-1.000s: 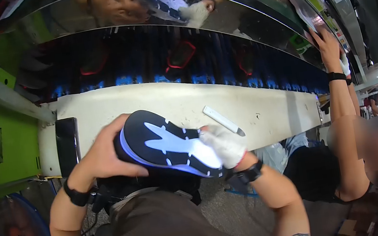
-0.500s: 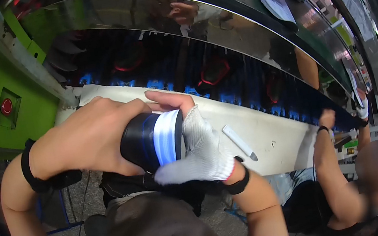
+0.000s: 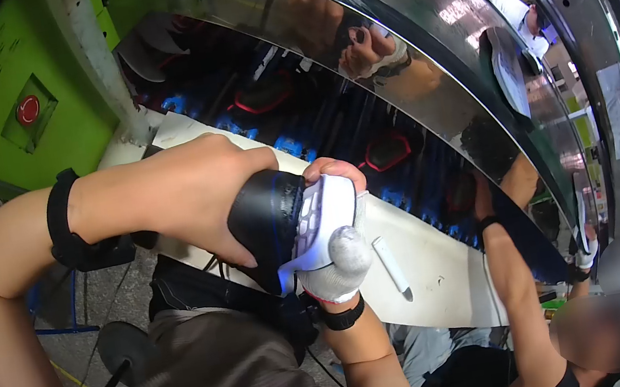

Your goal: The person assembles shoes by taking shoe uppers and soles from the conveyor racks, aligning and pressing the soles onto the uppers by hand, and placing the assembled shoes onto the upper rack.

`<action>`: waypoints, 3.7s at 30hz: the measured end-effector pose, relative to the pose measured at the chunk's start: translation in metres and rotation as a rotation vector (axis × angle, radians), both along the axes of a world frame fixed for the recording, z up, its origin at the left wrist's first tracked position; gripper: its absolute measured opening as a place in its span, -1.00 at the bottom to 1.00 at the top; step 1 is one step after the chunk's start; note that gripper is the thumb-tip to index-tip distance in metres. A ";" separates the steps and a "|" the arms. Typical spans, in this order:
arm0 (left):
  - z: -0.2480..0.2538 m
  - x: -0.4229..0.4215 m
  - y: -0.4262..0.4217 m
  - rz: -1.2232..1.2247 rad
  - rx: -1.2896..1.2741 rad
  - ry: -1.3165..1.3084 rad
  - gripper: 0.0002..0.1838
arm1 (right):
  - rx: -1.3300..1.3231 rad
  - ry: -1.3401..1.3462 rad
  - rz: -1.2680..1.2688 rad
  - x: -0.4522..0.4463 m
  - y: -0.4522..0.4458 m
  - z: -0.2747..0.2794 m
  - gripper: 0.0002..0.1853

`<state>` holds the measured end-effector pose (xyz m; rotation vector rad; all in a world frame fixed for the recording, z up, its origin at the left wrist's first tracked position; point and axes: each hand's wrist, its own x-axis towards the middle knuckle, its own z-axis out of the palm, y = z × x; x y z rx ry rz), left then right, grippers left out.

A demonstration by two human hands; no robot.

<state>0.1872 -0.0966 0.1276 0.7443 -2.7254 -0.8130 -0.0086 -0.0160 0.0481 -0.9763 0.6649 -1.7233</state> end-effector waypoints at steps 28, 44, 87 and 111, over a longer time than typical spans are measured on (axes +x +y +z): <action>0.017 0.025 0.034 -0.431 -0.355 0.069 -0.48 | 0.093 1.251 0.414 -0.060 0.069 0.020 0.16; -0.094 -0.004 0.077 0.194 0.318 0.237 0.23 | 0.232 1.740 -0.059 -0.060 0.107 -0.005 0.05; -0.186 -0.043 0.061 0.327 -0.043 0.449 -0.61 | -1.148 1.784 -1.514 -0.138 -0.217 0.390 -0.38; -0.158 -0.015 -0.137 0.673 -0.335 0.154 -0.39 | -0.167 2.021 -0.654 -0.094 -0.173 0.194 -0.49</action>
